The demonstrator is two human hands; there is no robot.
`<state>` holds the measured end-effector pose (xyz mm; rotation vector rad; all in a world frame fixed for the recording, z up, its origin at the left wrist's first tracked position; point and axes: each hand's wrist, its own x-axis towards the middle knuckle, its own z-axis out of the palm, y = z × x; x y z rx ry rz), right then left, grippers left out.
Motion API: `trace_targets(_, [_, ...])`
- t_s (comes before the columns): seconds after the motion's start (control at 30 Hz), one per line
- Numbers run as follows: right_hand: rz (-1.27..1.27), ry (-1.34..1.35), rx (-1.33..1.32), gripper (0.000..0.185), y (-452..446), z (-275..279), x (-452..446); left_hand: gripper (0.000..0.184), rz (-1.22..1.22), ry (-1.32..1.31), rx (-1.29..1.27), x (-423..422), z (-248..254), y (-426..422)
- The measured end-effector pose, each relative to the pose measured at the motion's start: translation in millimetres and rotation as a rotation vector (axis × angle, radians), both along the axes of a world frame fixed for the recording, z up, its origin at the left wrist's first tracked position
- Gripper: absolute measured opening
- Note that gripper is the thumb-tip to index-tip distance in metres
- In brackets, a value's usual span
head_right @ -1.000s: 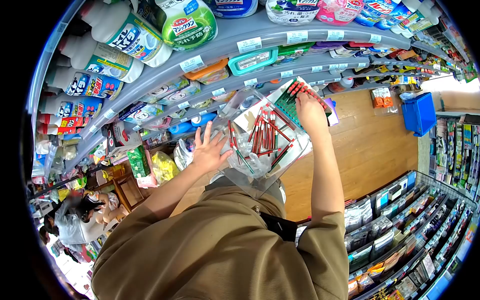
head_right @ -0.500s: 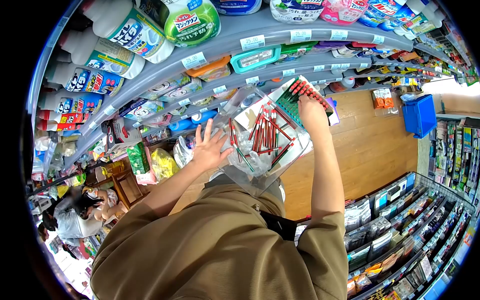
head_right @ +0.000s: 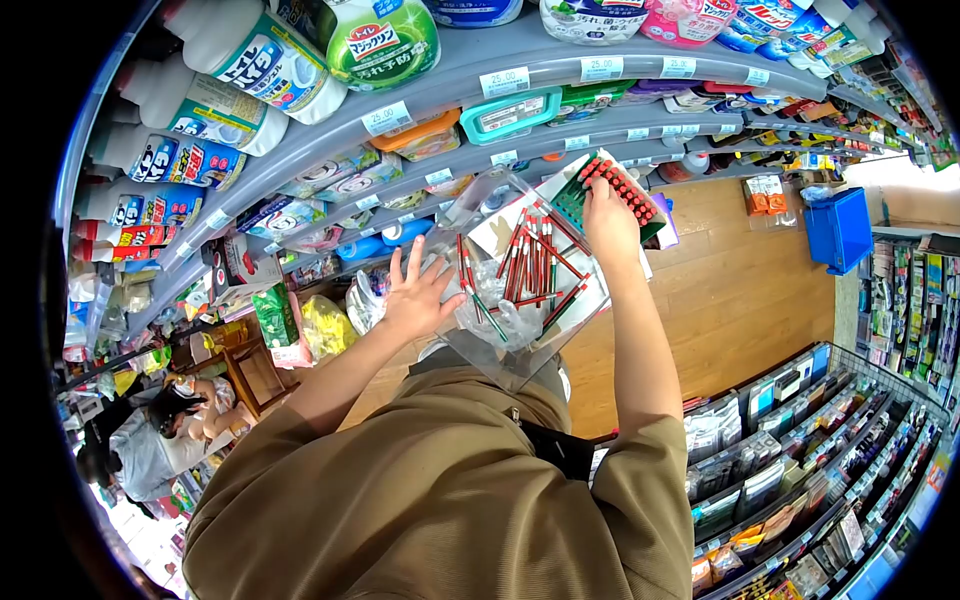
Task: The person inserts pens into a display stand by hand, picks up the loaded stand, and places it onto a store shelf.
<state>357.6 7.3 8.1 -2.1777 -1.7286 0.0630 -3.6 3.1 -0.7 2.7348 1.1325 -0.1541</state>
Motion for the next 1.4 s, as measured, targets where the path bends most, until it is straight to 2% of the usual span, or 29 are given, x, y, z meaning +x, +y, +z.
trace_targets(0.17, [0.027,-0.096,0.06,0.022,-7.9,-5.1,3.1,0.064,0.006,-0.008,-0.019,0.6,0.3,0.2])
trace_targets(0.23, [0.057,-0.193,0.077,0.034,-14.4,-2.7,3.4,0.064,0.01,0.003,-0.019,0.6,-1.1,0.3])
trace_targets(0.27, [0.059,-0.193,0.077,0.034,-16.5,-1.9,2.7,0.064,0.013,0.003,-0.019,0.2,-1.6,0.2])
trace_targets(0.33, [0.04,-0.166,-0.051,0.043,-19.8,-1.5,1.9,0.064,0.005,0.001,-0.011,0.1,-1.6,0.2])
trace_targets(0.53, [-0.05,-0.2,-0.07,0.044,-18.7,-0.1,3.3,0.063,-0.001,-0.065,0.017,0.1,-1.6,0.1])
trace_targets(0.77, [-0.046,-0.23,-0.156,0.045,-15.8,-4.1,2.1,0.063,0.011,-0.068,-0.004,-0.7,-0.7,-0.4])
trace_targets(0.93, [0.004,-0.277,-0.261,0.053,-20.5,-5.5,-3.6,0.064,0.021,-0.034,-0.032,-0.3,0.6,-0.8])
trace_targets(1.07, [0.003,-0.287,-0.336,0.053,-20.9,8.6,-4.7,0.064,0.018,-0.023,-0.039,-0.5,-0.1,-0.1])
trace_targets(1.13, [-0.031,-0.087,-0.026,0.041,-25.7,19.9,-11.8,0.064,0.014,-0.038,-0.036,-0.4,-0.5,0.5])
trace_targets(1.17, [-0.003,-0.062,0.024,0.022,-30.0,25.3,-22.2,0.064,0.018,-0.037,-0.038,-0.7,-0.5,0.1])
trace_targets(1.23, [0.087,0.061,-0.179,0.013,-44.8,20.7,-49.2,0.064,0.016,-0.04,-0.037,-0.6,0.1,-0.4])
trace_targets(1.27, [0.139,0.002,-0.329,0.012,-53.2,2.2,-59.8,0.064,0.012,-0.042,-0.036,0.3,0.7,0.6])
trace_targets(1.37, [0.175,-0.045,-0.721,0.02,-68.8,-42.8,-82.1,0.063,0.027,-0.032,-0.077,0.5,0.9,0.0])
trace_targets(1.4, [0.175,-0.044,-0.719,0.02,-67.0,-48.1,-85.7,0.063,0.021,-0.04,-0.064,0.3,-0.2,-0.6])
